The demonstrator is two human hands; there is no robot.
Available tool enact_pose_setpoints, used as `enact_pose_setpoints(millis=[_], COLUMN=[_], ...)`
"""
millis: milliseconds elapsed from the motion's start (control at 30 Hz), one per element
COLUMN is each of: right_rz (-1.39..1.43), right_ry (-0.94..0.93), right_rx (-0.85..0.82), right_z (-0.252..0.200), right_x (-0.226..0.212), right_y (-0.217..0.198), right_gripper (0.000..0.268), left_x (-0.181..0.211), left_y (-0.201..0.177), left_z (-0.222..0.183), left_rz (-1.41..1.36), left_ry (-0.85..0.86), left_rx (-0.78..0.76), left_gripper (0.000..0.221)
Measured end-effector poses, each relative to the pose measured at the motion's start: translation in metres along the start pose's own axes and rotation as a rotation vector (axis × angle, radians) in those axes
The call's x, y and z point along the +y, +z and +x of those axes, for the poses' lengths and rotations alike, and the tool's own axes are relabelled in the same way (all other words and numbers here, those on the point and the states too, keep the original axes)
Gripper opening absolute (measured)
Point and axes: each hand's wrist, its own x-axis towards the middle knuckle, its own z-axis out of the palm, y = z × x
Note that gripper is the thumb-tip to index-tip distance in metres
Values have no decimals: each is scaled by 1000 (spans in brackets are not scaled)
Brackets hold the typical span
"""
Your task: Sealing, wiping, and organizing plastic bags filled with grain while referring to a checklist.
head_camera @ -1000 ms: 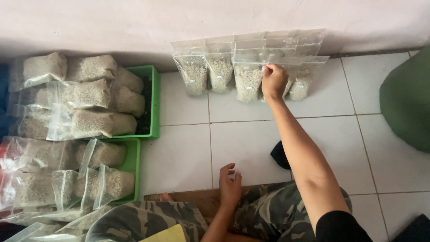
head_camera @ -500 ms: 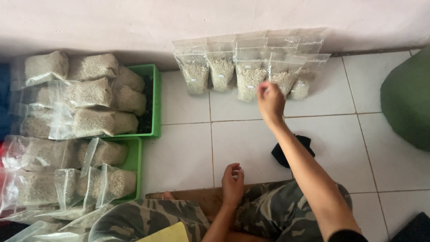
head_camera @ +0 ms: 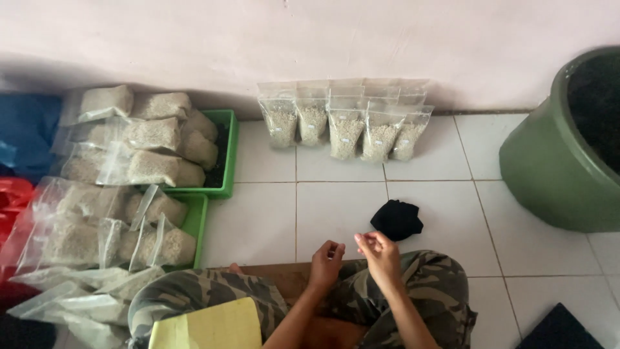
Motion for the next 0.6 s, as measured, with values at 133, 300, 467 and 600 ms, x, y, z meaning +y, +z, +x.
enact_pose_setpoints(millis=[133, 300, 467, 600], right_rz=[-100, -222, -398, -551], right_ry=[-92, -334, -505, -471], right_rx=[-50, -81, -92, -93], right_z=[-20, -32, -31, -40], right_x=[-9, -1, 25, 18], right_y=[19, 34, 31, 32], right_gripper=[21, 10, 15, 17], left_x=[24, 56, 76, 109], left_y=[-12, -49, -104, -161], left_z=[-5, -35, -66, -86], left_rz=[8, 173, 196, 378], left_ry=[11, 99, 109, 186], left_rx=[-29, -98, 8, 151], left_gripper=[20, 21, 22, 20])
